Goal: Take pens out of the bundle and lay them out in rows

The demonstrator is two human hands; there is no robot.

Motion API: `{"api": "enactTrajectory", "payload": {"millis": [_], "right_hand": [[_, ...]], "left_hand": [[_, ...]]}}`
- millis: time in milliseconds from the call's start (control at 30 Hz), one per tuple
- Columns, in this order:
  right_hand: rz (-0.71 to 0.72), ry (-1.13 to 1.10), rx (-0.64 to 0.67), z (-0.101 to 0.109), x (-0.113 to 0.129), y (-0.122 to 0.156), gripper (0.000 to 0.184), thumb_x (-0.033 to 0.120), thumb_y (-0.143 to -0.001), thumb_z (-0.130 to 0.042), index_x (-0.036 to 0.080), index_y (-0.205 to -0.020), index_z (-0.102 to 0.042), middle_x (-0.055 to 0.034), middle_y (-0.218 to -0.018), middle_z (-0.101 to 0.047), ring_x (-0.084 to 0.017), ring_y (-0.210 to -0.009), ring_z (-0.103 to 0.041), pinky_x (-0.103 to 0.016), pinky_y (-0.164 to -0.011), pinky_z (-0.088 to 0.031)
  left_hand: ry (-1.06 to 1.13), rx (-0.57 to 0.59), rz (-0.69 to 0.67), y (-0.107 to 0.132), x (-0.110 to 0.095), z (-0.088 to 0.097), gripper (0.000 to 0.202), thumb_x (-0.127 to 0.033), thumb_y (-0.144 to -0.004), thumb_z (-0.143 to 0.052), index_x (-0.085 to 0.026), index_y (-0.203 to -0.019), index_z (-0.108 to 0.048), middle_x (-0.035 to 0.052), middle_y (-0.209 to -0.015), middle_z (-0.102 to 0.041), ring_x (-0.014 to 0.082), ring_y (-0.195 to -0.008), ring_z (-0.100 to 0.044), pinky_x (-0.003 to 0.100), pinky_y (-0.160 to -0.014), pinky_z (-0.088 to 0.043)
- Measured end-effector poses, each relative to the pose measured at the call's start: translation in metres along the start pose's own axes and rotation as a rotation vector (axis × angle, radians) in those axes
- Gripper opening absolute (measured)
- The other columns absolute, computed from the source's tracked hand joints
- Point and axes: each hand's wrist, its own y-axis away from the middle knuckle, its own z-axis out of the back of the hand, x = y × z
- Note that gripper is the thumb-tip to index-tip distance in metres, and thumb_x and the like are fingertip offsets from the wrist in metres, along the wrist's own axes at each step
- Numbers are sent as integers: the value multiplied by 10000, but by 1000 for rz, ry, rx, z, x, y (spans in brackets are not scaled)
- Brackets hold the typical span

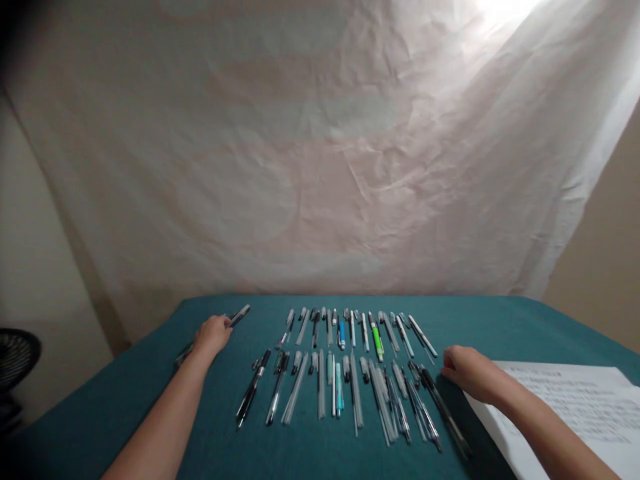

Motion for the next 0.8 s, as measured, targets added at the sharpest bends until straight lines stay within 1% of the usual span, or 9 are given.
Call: {"api": "enactTrajectory", "payload": {"millis": [133, 233, 367, 433, 500, 567, 633, 700, 800], "right_hand": [[-6, 21, 62, 5, 1, 7, 133, 190, -654, -485, 161, -622, -610, -67, -599, -641, -173, -566, -581, -220, -479, -318], [-44, 40, 109, 7, 1, 10, 130, 139, -609, -497, 161, -557, -614, -73, -547, -627, -176, -535, -579, -226, -455, -303], [-75, 55, 135, 11, 0, 12, 138, 109, -570, -515, 147, -469, -601, -78, -494, -599, -176, -503, -569, -230, -433, -280], [-86, 39, 129, 16, 2, 14, 88, 150, -570, -553, 145, -519, -623, -74, -531, -614, -185, -534, -576, -229, -443, -291], [-62, 15, 99, 25, 6, 17, 104, 217, -606, -567, 154, -623, -648, -70, -603, -639, -187, -582, -586, -228, -478, -320], [11, -2, -37, 35, 12, 19, 164, 235, -666, -530, 170, -760, -649, -74, -751, -658, -185, -697, -591, -227, -559, -354], [16, 4, -93, 44, 17, 22, 184, 232, -701, -504, 171, -810, -639, -83, -807, -654, -183, -741, -586, -224, -601, -361], [4, 12, -85, 48, 20, 24, 190, 235, -715, -494, 169, -825, -634, -89, -819, -651, -181, -736, -585, -219, -599, -360], [6, 27, -66, 50, 21, 26, 186, 242, -724, -489, 171, -817, -633, -90, -812, -650, -181, -715, -584, -219, -582, -354]], "left_hand": [[-25, -66, 18, 8, -7, -5, 324, -289, -723, -438, -187, -1008, -555, 125, -994, -561, 257, -920, -525, 349, -744, -385], [-40, -102, 32, 10, -8, -5, 371, -305, -747, -401, -176, -1077, -509, 144, -1041, -530, 273, -969, -492, 363, -762, -369], [-43, -82, 37, 10, -8, -6, 353, -314, -755, -381, -168, -1039, -532, 147, -1013, -546, 285, -949, -499, 367, -742, -370], [-41, -59, 34, 9, -8, -7, 350, -317, -754, -380, -164, -1024, -542, 151, -998, -556, 291, -929, -509, 371, -729, -371], [-37, -37, 33, 7, -8, -7, 360, -322, -748, -383, -158, -1028, -538, 159, -985, -562, 301, -905, -518, 379, -708, -373], [-29, -16, 27, 4, -8, -7, 374, -333, -749, -375, -162, -1044, -528, 163, -983, -564, 304, -880, -529, 382, -686, -376], [-22, 2, 27, 0, -8, -7, 379, -349, -746, -373, -161, -1036, -530, 167, -968, -567, 307, -866, -535, 384, -674, -377], [-13, 26, 38, -4, -7, -8, 375, -376, -733, -387, -166, -1000, -546, 156, -928, -579, 308, -848, -540, 390, -665, -382], [22, 54, 60, -8, -4, -8, 347, -416, -695, -434, -184, -916, -569, 103, -819, -601, 303, -810, -546, 411, -649, -396]]}}
